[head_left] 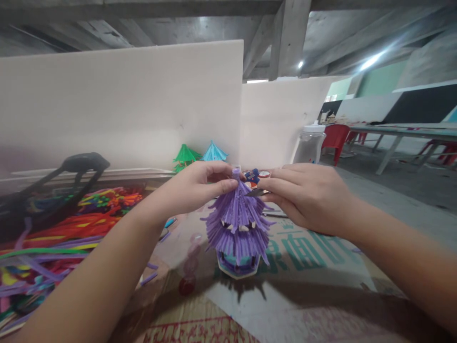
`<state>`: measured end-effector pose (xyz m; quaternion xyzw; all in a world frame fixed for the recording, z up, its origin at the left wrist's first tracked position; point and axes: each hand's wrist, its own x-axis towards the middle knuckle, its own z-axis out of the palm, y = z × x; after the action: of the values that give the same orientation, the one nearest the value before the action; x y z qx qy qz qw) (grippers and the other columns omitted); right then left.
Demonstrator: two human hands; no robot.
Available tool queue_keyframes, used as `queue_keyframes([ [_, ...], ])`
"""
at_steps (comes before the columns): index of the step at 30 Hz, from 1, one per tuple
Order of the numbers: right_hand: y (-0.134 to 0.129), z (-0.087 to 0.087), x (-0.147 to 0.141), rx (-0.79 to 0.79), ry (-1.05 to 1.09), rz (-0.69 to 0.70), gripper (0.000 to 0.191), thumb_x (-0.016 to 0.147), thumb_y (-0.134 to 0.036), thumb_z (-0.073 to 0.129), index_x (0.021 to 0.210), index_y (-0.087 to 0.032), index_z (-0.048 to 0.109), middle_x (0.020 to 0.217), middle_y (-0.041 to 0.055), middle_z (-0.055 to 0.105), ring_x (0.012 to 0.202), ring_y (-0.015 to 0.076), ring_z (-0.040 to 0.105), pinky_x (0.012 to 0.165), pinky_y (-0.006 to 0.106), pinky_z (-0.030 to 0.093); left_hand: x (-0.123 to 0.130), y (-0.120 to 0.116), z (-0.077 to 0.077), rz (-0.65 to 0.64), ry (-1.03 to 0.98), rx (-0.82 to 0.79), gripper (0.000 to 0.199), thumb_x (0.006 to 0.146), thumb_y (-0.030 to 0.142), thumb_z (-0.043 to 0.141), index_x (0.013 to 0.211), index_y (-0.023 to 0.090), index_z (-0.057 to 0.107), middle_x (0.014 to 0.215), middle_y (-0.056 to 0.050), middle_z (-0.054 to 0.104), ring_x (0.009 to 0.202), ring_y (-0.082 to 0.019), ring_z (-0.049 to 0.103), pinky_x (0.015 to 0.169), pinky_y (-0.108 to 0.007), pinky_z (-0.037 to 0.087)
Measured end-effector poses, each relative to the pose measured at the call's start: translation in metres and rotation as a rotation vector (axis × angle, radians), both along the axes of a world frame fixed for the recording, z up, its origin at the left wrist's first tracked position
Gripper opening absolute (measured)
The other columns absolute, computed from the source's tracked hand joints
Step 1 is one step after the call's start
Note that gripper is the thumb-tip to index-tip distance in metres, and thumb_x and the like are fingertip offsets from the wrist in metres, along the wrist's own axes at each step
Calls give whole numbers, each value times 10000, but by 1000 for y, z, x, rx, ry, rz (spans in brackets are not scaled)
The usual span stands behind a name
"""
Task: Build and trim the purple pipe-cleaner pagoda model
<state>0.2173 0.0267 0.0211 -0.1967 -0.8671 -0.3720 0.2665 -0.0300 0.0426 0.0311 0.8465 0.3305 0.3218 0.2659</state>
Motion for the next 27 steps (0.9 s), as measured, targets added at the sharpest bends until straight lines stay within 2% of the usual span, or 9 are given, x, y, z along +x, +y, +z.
queue_keyframes([
  [8, -7, -5, -6, 24, 21, -17, 257, 989, -273, 450, 962, -148, 674, 822, 83, 711, 722, 185, 620, 628, 301, 411, 0, 5, -5, -18, -2, 27, 233, 906, 382, 568, 1023, 207, 667, 960, -44, 691, 826, -158, 626, 711, -283, 503],
  [13, -5, -7, -6, -8, 109, -14, 266, 991, -291, 443, 991, -141, 663, 847, 91, 716, 731, 188, 635, 618, 293, 406, -3, -3, 1, 82, -40, 163, 311, 874, 397, 635, 1106, 191, 617, 970, -52, 664, 834, -159, 622, 708, -279, 508],
  [15, -2, -6, -4, -113, 190, -24, 299, 982, -364, 464, 1005, -146, 666, 813, 83, 715, 700, 182, 635, 595, 280, 400, -7, -9, 7, 104, 29, 277, 274, 845, 388, 680, 1028, 185, 657, 940, -50, 646, 840, -160, 608, 728, -281, 504],
  [17, 1, -6, -5, -293, 288, -26, 331, 949, -435, 521, 1044, -158, 674, 807, 70, 723, 676, 171, 635, 585, 265, 409, -11, -14, 13, 36, 168, 367, 183, 840, 350, 692, 950, 206, 714, 935, -47, 631, 857, -161, 595, 759, -282, 500],
  [21, 7, -9, -12, -676, 386, -21, 381, 904, -411, 599, 1218, -203, 655, 910, 65, 744, 717, 165, 652, 604, 258, 462, -14, -15, 13, -42, 297, 467, 171, 889, 267, 628, 1003, 281, 755, 893, -30, 610, 812, -144, 586, 720, -258, 489],
  [24, 14, -16, -18, -838, 359, 10, 375, 917, -389, 571, 1216, -183, 665, 919, 77, 738, 711, 164, 647, 591, 266, 480, -9, -13, 7, -28, 285, 510, 164, 909, 246, 598, 933, 257, 759, 867, -26, 611, 783, -130, 586, 704, -241, 482],
  [27, 20, -21, -20, -913, 381, 34, 382, 909, -388, 583, 1196, -151, 672, 873, 70, 721, 705, 161, 631, 597, 271, 480, -2, -14, 4, -2, 292, 560, 174, 914, 188, 561, 858, 213, 723, 871, -22, 615, 801, -129, 590, 728, -241, 474],
])
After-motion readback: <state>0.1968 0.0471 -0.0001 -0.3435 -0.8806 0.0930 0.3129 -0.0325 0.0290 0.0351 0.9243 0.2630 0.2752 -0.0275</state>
